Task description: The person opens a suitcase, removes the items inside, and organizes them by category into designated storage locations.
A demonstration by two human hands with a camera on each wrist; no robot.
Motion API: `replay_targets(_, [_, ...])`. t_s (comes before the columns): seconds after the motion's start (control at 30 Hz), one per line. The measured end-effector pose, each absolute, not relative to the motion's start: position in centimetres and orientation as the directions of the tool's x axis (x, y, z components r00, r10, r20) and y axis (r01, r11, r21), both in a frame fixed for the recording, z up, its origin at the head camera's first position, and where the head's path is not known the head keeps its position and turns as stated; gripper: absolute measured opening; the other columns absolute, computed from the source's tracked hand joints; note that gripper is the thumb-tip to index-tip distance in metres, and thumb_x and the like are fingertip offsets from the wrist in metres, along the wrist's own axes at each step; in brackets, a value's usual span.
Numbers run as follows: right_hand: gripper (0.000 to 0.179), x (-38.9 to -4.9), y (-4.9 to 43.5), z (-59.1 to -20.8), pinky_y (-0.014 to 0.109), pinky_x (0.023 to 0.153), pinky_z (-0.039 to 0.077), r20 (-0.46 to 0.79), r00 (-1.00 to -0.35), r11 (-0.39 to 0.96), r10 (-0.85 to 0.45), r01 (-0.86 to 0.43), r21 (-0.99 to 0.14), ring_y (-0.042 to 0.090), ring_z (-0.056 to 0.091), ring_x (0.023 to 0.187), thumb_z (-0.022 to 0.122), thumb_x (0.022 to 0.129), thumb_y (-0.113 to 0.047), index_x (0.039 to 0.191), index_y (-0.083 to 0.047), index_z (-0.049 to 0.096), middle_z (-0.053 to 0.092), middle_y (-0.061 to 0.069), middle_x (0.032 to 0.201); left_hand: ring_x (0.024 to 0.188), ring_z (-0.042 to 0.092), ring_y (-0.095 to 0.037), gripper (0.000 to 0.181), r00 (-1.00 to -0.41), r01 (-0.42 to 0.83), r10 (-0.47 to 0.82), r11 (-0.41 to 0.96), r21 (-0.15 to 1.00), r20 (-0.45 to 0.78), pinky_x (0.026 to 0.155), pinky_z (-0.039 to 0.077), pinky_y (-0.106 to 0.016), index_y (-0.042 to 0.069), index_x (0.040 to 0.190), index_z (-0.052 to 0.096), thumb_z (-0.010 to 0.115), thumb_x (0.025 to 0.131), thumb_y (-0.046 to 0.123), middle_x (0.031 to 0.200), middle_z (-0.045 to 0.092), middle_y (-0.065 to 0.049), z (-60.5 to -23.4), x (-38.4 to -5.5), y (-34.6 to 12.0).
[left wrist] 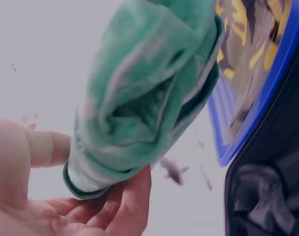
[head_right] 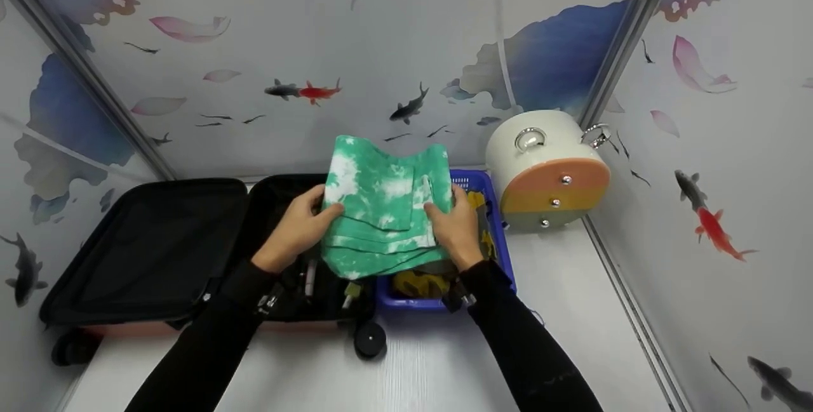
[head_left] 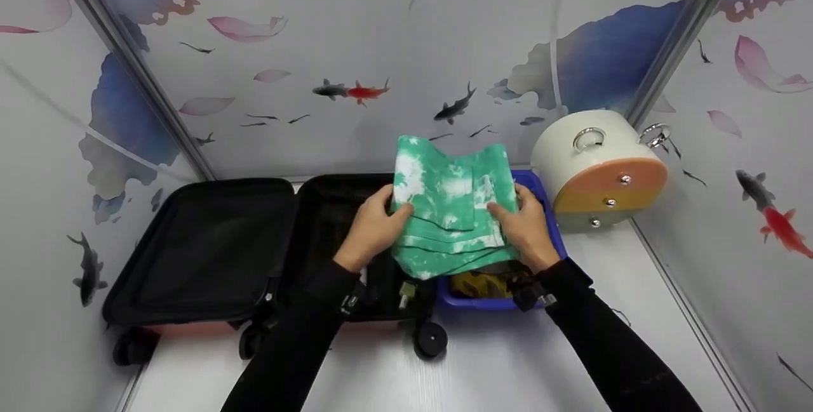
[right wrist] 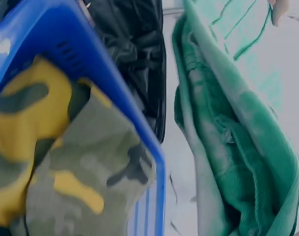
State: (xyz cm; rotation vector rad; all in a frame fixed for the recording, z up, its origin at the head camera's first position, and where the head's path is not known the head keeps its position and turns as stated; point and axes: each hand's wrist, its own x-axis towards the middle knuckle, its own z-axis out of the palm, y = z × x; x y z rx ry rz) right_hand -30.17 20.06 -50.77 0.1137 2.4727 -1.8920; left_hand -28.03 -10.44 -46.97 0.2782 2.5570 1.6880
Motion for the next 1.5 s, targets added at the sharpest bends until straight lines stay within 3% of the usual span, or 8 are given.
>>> replay_targets(0.2, [0.074, -30.8, 22.5, -51.2, 0.047, 0.115, 0.049, -0.053, -0.995, 0.318, 0.089, 0.078, -0.945, 0.039, 0.058, 0.14, 0.066, 0.111, -0.021, 0.174, -0.006, 0.028, 0.051, 0.025, 0.163, 0.121, 0.064, -0.027, 0.064, -0.975, 0.068, 0.219, 0.405, 0.912, -0.025, 0.1, 0.053, -0.045, 0.012, 0.171, 0.039, 0.057, 0.113, 0.032, 0.152, 0.056, -0.017, -48.3, -28.2, -8.1])
replay_targets(0.4, [0.074, -31.1, 25.1, -51.9, 0.057, 0.128, 0.037, -0.074, -0.992, 0.372, 0.104, 0.108, -0.922, 0.045, 0.045, 0.153, 0.06, 0.112, -0.016, 0.174, -0.001, 0.023, 0.039, 0.031, 0.17, 0.121, 0.069, -0.025, 0.074, -0.939, 0.04, 0.337, 0.313, 0.949, -0.072, 0.089, 0.05, -0.041, 0.021, 0.179, 0.016, 0.054, 0.116, 0.031, 0.168, 0.047, -0.013, -50.2, -27.9, -6.3])
replay_targets(0.53, [0.071, -31.4, 26.1, -52.8, 0.059, 0.129, 0.035, -0.066, -0.992, 0.414, 0.104, 0.104, -0.904, 0.047, 0.043, 0.155, 0.059, 0.112, -0.015, 0.172, 0.001, 0.024, 0.039, 0.032, 0.169, 0.127, 0.067, -0.025, 0.07, -0.917, 0.042, 0.392, 0.281, 0.959, -0.075, 0.092, 0.049, -0.043, 0.026, 0.178, 0.02, 0.052, 0.115, 0.027, 0.172, 0.042, -0.015, -51.5, -27.9, -5.5])
replay_targets(0.8, [0.075, -31.8, 27.0, -54.9, 0.061, 0.131, 0.033, -0.118, -0.985, 0.449, 0.122, 0.161, -0.879, 0.05, 0.041, 0.157, 0.06, 0.112, -0.019, 0.174, -0.001, 0.021, 0.037, 0.033, 0.171, 0.068, 0.043, -0.016, 0.063, -0.923, 0.026, 0.378, 0.26, 0.965, -0.077, 0.063, 0.037, -0.033, 0.017, 0.172, 0.04, 0.052, 0.111, 0.021, 0.165, 0.047, -0.021, -53.9, -28.1, -4.1])
replay_targets(0.93, [0.076, -31.8, 27.5, -55.7, 0.061, 0.132, 0.032, -0.168, -0.981, 0.488, 0.1, 0.195, -0.85, 0.049, 0.033, 0.163, 0.059, 0.112, -0.018, 0.175, -0.001, 0.019, 0.03, 0.034, 0.176, 0.117, 0.067, -0.023, 0.065, -0.929, 0.033, 0.361, 0.291, 0.956, -0.078, 0.081, 0.046, -0.033, 0.007, 0.171, 0.038, 0.053, 0.109, 0.019, 0.179, 0.031, -0.023, -55.2, -28.0, -3.5])
replay_targets(1.07, [0.075, -31.6, 28.0, -55.8, 0.061, 0.13, 0.035, -0.183, -0.977, 0.478, 0.11, 0.213, -0.852, 0.049, 0.034, 0.163, 0.058, 0.11, -0.014, 0.175, -0.004, 0.022, 0.032, 0.034, 0.175, 0.158, 0.048, -0.036, 0.064, -0.936, 0.045, 0.344, 0.309, 0.95, -0.067, 0.103, 0.047, -0.039, 0.001, 0.169, 0.04, 0.054, 0.109, 0.019, 0.182, 0.025, -0.025, -55.6, -27.8, -3.3])
replay_targets(1.27, [0.068, -31.4, 27.9, -55.6, 0.062, 0.124, 0.04, -0.096, -0.981, 0.557, 0.17, 0.176, -0.811, 0.05, 0.046, 0.155, 0.058, 0.104, -0.011, 0.168, -0.003, 0.037, 0.046, 0.033, 0.168, 0.164, 0.039, -0.041, 0.058, -0.951, 0.088, 0.306, 0.429, 0.899, -0.053, 0.129, 0.041, -0.051, 0.002, 0.165, 0.047, 0.052, 0.111, 0.021, 0.179, 0.034, -0.024, -55.6, -27.9, -3.3])
replay_targets(1.5, [0.067, -30.3, 26.2, -55.1, 0.068, 0.126, 0.035, 0.028, -0.989, 0.742, 0.145, 0.089, -0.664, 0.059, 0.042, 0.153, 0.058, 0.107, -0.019, 0.166, 0.006, 0.038, 0.043, 0.036, 0.167, 0.16, 0.041, -0.046, 0.048, -0.964, 0.147, 0.265, 0.593, 0.792, -0.019, 0.12, 0.043, -0.055, 0.01, 0.162, 0.056, 0.048, 0.116, 0.021, 0.174, 0.043, -0.023, -55.8, -27.3, -4.5])
